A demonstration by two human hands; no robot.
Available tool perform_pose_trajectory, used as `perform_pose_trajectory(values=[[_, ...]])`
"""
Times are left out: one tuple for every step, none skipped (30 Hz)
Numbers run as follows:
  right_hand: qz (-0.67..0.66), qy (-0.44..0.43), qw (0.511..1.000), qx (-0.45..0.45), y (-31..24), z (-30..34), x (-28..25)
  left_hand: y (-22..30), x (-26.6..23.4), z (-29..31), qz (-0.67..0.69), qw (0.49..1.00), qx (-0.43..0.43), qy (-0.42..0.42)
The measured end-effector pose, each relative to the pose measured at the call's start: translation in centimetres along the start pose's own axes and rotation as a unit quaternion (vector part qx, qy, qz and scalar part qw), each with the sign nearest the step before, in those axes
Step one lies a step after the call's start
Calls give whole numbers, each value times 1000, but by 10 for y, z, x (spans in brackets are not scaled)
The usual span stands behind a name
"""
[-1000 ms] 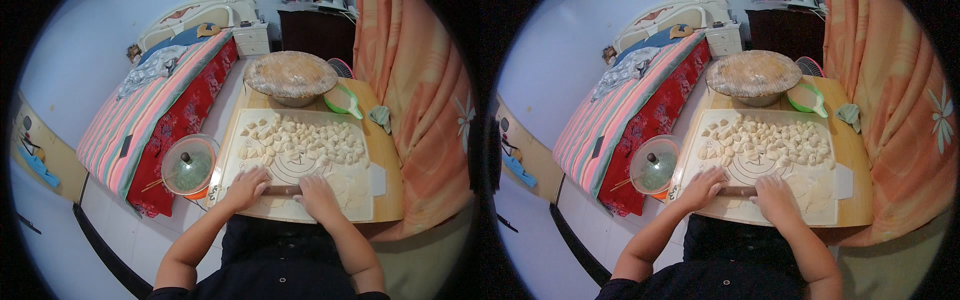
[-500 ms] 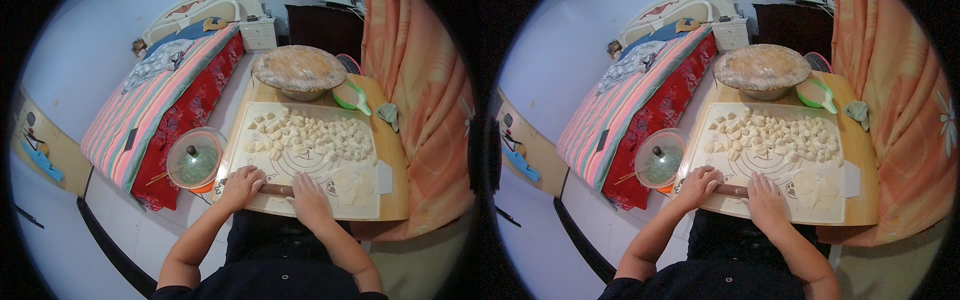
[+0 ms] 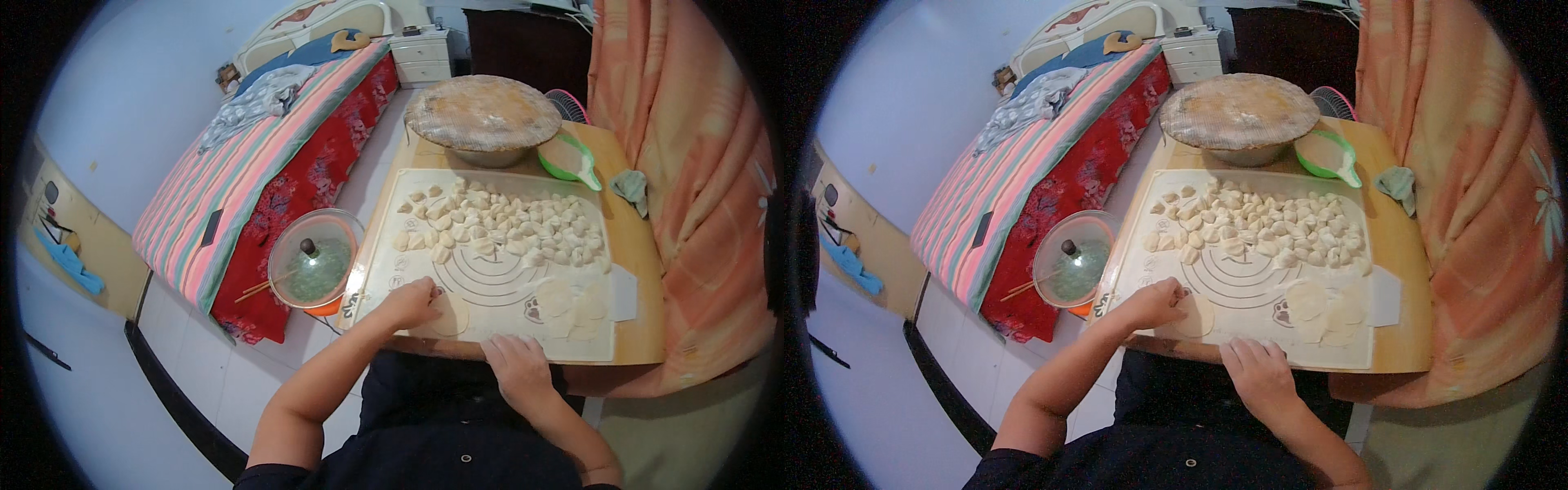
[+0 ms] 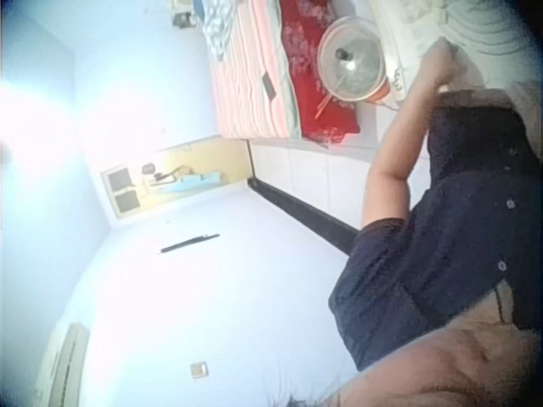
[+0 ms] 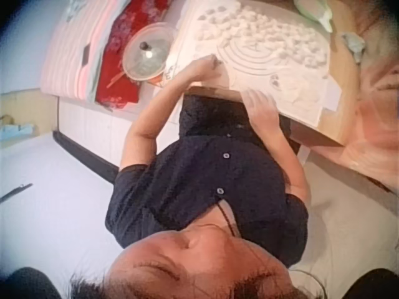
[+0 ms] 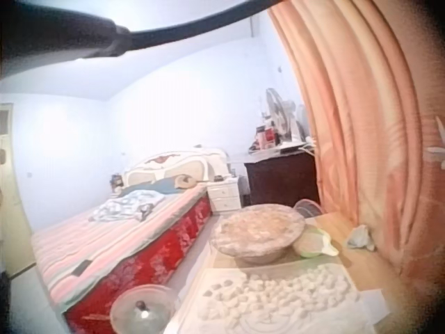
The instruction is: The person rolls a long piece of dough into a thin rope, cuts it into small pieces, and then flattens each piece into a round wrapper using a rolling pin. The wrappers are placed on a silicone mat on the table.
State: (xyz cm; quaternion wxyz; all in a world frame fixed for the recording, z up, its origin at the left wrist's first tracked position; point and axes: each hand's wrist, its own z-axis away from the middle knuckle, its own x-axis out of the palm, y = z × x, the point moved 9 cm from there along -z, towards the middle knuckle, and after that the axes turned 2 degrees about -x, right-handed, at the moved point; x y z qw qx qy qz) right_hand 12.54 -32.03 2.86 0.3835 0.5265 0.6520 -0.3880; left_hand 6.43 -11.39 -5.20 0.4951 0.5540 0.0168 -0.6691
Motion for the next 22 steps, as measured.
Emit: perform_pose_trajectory(values=[[-1,-2,1000,9,5,10,-5,3,0,-1,-10,999,30,3],[-1,-4,1000,17,10,20,-9,1,1,-4,-20,998,61,6],[-4,0,999,33,16,30,-13,0,4,-5,-30,995,90,8],[-10,6,999,47,23,41,-16,0,4,-4,-36,991,117,45],[-17,13,998,60,30,52,-18,2,3,1,-56,985,142,77],[-24,15,995,96,39,64,-20,6,2,6,-75,977,168,110],[-14,33,993,116,47,77,-27,15,1,8,-92,966,195,141],[-3,51,990,135,54,90,-33,14,2,6,-65,978,156,120],[9,70,985,156,62,104,-38,21,0,6,-39,987,119,98],[11,80,982,172,70,120,-39,22,-3,8,-14,994,78,77],[7,97,974,203,79,136,-42,32,-5,7,-13,994,86,68],[4,113,965,235,87,150,-47,43,-5,4,-13,994,96,59],[-1,128,957,261,95,163,-50,52,-5,3,-11,993,101,54],[8,143,945,292,104,179,-52,67,-1,1,7,990,127,53],[19,159,932,324,111,196,-53,87,5,-3,25,986,155,51],[28,174,918,354,117,206,-55,108,12,-6,77,983,163,27],[-5,196,898,393,123,212,-56,128,18,-8,127,977,170,4],[-38,215,875,432,128,217,-58,145,20,-13,166,968,187,12],[-71,233,849,468,132,223,-59,156,21,-15,205,957,204,19],[-120,238,841,471,136,227,-54,155,18,-19,189,958,210,52],[-132,233,832,486,138,228,-53,148,21,-28,175,957,217,83],[-142,228,821,504,139,230,-54,136,26,-41,162,954,226,111]])
